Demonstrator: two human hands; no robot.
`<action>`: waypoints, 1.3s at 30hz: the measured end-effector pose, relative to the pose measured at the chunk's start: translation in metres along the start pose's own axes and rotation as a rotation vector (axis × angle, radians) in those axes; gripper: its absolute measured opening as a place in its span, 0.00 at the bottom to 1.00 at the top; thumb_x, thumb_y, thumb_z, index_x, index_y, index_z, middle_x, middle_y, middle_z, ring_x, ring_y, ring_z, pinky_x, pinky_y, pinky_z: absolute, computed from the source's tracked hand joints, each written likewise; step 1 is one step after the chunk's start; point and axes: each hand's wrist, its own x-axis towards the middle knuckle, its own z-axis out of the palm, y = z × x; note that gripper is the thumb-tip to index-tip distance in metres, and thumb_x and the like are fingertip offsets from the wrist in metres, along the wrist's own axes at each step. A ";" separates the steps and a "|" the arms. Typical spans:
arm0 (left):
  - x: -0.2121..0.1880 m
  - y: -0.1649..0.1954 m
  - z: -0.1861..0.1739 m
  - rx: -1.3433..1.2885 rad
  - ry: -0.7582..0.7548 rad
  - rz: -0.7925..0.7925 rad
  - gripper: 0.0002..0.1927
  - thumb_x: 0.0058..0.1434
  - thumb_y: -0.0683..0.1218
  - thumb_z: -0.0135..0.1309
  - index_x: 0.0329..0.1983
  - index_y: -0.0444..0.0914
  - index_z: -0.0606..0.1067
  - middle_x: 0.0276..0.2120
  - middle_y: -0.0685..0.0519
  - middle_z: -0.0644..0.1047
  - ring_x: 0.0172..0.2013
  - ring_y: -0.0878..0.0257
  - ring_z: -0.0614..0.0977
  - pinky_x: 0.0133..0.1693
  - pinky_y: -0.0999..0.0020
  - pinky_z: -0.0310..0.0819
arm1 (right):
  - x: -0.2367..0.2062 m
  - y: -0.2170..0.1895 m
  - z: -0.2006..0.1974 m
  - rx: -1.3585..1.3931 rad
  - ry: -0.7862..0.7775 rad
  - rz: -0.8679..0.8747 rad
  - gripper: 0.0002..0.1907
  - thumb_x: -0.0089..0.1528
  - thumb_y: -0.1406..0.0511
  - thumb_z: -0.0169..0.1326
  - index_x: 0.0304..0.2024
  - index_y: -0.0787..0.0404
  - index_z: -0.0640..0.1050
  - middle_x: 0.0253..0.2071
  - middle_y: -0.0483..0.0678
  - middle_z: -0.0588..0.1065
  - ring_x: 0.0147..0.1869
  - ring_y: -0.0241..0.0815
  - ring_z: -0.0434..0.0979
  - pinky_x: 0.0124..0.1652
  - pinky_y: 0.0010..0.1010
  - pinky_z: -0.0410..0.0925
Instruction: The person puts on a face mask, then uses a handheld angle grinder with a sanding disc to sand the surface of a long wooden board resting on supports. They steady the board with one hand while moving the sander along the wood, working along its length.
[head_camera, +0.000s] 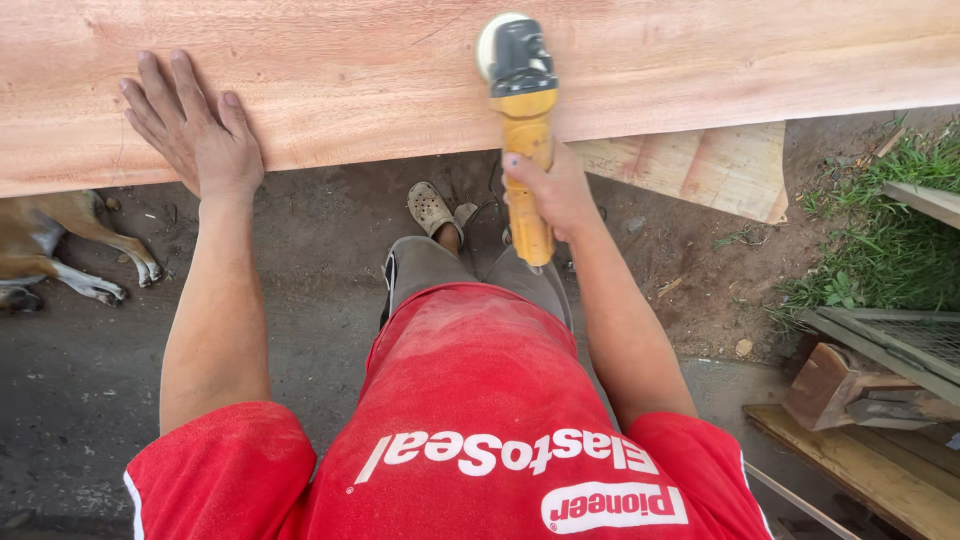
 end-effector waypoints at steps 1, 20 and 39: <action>0.000 0.003 -0.002 -0.002 -0.005 -0.001 0.32 0.85 0.61 0.38 0.86 0.47 0.50 0.81 0.46 0.44 0.79 0.39 0.39 0.77 0.38 0.29 | 0.000 -0.001 0.005 -0.032 -0.021 -0.041 0.19 0.63 0.60 0.61 0.50 0.63 0.74 0.38 0.48 0.76 0.37 0.37 0.77 0.37 0.31 0.75; -0.002 0.002 0.006 0.013 -0.010 -0.028 0.33 0.84 0.62 0.37 0.86 0.49 0.49 0.82 0.48 0.44 0.79 0.40 0.39 0.78 0.38 0.30 | -0.017 0.000 -0.095 0.036 0.180 0.029 0.21 0.63 0.58 0.60 0.51 0.63 0.71 0.32 0.50 0.74 0.31 0.41 0.78 0.33 0.33 0.75; -0.020 0.065 -0.007 -0.093 -0.244 0.063 0.32 0.82 0.57 0.38 0.84 0.42 0.52 0.82 0.43 0.40 0.79 0.37 0.37 0.78 0.41 0.32 | -0.031 0.004 -0.014 -0.136 -0.024 -0.138 0.19 0.63 0.61 0.63 0.52 0.63 0.76 0.41 0.47 0.78 0.41 0.37 0.79 0.42 0.31 0.74</action>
